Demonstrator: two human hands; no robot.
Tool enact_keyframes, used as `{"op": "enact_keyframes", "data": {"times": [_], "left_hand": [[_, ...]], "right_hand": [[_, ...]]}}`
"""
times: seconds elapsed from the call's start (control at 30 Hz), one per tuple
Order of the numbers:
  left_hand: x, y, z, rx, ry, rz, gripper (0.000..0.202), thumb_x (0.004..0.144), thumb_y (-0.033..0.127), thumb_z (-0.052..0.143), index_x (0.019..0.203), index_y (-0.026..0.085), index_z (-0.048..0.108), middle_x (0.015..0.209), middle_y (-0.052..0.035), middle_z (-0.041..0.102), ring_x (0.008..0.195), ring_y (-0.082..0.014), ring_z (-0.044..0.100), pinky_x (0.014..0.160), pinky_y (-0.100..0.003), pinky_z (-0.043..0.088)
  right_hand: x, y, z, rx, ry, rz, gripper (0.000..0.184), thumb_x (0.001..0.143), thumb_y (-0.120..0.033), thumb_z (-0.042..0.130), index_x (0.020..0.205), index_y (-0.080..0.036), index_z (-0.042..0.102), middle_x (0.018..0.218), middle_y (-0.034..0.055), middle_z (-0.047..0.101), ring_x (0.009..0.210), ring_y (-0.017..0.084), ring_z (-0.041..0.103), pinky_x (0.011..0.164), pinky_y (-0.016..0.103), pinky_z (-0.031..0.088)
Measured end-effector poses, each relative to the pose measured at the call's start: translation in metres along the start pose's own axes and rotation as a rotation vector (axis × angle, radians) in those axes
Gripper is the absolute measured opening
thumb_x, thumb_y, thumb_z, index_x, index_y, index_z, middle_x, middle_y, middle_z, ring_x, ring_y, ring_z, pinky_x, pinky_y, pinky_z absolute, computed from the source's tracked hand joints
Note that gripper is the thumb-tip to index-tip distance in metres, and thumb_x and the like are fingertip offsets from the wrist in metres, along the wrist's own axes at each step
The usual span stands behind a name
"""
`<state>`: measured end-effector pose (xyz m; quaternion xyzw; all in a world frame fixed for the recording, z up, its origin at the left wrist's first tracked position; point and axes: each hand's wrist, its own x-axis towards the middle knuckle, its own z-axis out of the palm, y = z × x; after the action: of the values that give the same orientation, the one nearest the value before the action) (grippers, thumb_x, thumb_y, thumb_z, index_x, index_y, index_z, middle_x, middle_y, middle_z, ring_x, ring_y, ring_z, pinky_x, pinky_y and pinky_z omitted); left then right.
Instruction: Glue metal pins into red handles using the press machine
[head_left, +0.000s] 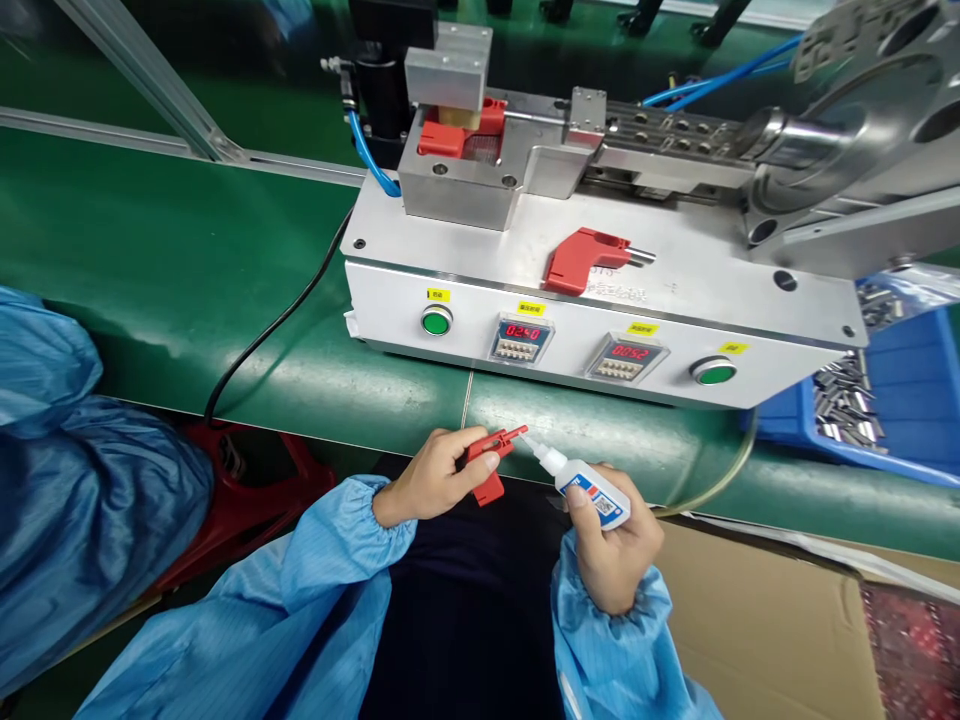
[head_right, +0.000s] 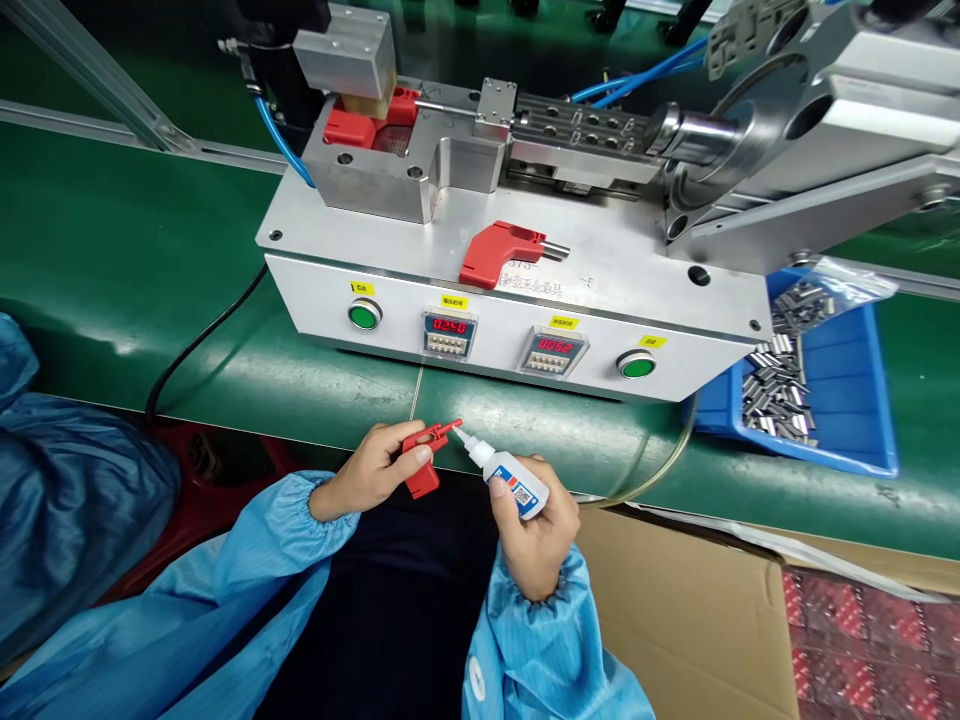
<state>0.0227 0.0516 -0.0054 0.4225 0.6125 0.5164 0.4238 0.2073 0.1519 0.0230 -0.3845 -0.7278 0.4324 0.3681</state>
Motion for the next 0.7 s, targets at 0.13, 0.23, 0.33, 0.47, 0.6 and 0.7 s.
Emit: {"op": "enact_keyframes", "data": {"times": [0.13,0.23,0.33,0.47,0.6,0.7], "left_hand": [[0.0012,0.0014,0.0001,-0.001,0.002,0.015,0.038,0.104,0.047,0.055,0.086,0.016,0.066,0.061,0.0061,0.043,0.053,-0.0098,0.037,0.054,-0.023,0.031],[0.0019,0.0025,0.0002,-0.004,0.005,0.032,0.035,0.104,0.044,0.055,0.085,0.016,0.066,0.062,0.0062,0.043,0.053,-0.0095,0.037,0.054,-0.022,0.031],[0.0018,0.0025,0.0002,-0.011,-0.002,0.04,0.033,0.104,0.042,0.056,0.085,0.016,0.065,0.062,0.0064,0.044,0.053,-0.0093,0.037,0.053,-0.022,0.031],[0.001,0.0025,-0.0002,0.001,-0.007,0.009,0.035,0.103,0.045,0.056,0.084,0.017,0.064,0.061,0.0063,0.043,0.054,-0.0098,0.038,0.054,-0.023,0.031],[0.0014,0.0047,-0.0007,0.002,-0.004,-0.005,0.037,0.103,0.047,0.055,0.083,0.017,0.064,0.062,0.0059,0.044,0.054,-0.0102,0.037,0.055,-0.023,0.032],[0.0017,0.0056,-0.0008,0.001,-0.011,-0.013,0.038,0.103,0.048,0.055,0.082,0.017,0.063,0.062,0.0059,0.044,0.054,-0.0103,0.037,0.054,-0.024,0.031]], "right_hand": [[0.0009,0.0007,-0.0002,-0.025,-0.005,0.014,0.021,0.095,-0.038,0.069,0.085,-0.019,0.071,0.066,-0.0008,0.057,0.055,0.013,0.046,0.052,0.028,0.04],[0.001,0.0012,-0.0007,-0.036,0.005,0.022,0.023,0.094,-0.04,0.07,0.084,-0.019,0.071,0.064,-0.0012,0.056,0.054,0.013,0.046,0.052,0.028,0.04],[0.0006,0.001,-0.0013,-0.032,0.012,0.026,0.023,0.094,-0.04,0.07,0.085,-0.02,0.071,0.064,-0.0016,0.057,0.053,0.013,0.046,0.052,0.028,0.039],[0.0001,-0.0005,-0.0015,-0.034,-0.014,0.028,0.022,0.095,-0.04,0.07,0.086,-0.02,0.072,0.065,-0.0014,0.057,0.053,0.013,0.046,0.053,0.028,0.04],[-0.0005,0.0003,-0.0017,-0.045,0.003,0.043,0.024,0.094,-0.042,0.069,0.084,-0.02,0.071,0.064,-0.0004,0.057,0.054,0.014,0.047,0.053,0.029,0.042],[-0.0012,0.0016,-0.0021,-0.05,-0.01,0.048,0.025,0.094,-0.042,0.069,0.085,-0.02,0.072,0.066,0.0006,0.058,0.055,0.014,0.048,0.053,0.03,0.043]]}}
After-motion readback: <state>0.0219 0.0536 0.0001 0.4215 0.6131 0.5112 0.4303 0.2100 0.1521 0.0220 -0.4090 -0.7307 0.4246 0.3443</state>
